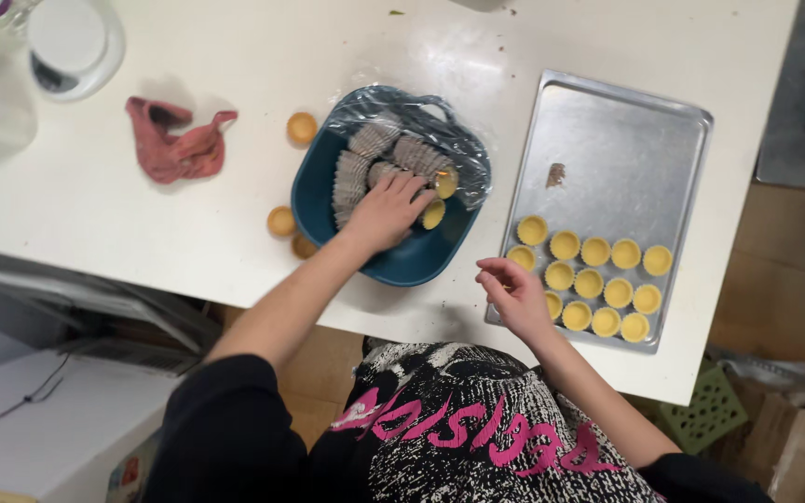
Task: The person places small tart shells into metal molds on a baking tray by hand, then takes the tray to a sink to wash a plastic bowl.
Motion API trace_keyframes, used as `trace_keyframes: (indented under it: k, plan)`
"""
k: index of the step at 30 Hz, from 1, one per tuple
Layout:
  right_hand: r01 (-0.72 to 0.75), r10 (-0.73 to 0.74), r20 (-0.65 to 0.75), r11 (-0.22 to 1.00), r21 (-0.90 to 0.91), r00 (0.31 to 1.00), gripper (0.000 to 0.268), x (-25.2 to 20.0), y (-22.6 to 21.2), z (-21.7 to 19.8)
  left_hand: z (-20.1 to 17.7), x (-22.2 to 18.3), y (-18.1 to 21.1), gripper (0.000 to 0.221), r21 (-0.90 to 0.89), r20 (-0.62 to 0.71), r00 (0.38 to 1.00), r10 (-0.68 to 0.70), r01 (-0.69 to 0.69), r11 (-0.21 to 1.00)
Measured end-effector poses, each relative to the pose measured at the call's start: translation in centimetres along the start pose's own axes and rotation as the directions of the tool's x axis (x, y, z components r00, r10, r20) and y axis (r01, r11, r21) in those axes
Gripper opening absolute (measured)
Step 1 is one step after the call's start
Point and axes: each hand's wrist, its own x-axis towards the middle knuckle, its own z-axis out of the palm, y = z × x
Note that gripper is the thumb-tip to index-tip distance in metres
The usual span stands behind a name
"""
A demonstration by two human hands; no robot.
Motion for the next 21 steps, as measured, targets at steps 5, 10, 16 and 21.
trace_keyframes:
  k: [5,10,16,21]
  plan:
    - [0.003,-0.005,-0.046,0.999,-0.035,0.999,0.025,-0.6,0.6,-0.5,3.1,2.3,-3.2,0.045,0.151,0.074,0.962,0.263,-0.271,0.951]
    - [-0.085,0.088,-0.079,0.996,0.03,0.993,0.025,-1.2,1.6,-1.3,3.3,2.3,-4.9,0.037,0.078,0.128,0.876,0.465,-0.476,0.876]
    - [-0.07,0.071,-0.047,0.997,0.023,0.996,0.025,-1.0,1.5,-1.4,2.2,0.9,-3.4,0.068,-0.263,0.026,0.939,0.343,-0.324,0.909]
    - [-0.051,0.056,-0.035,0.991,0.126,0.998,0.025,0.4,-0.4,-1.4,0.7,0.5,-0.6,0.071,-0.715,-0.059,0.958,-0.28,0.155,0.682]
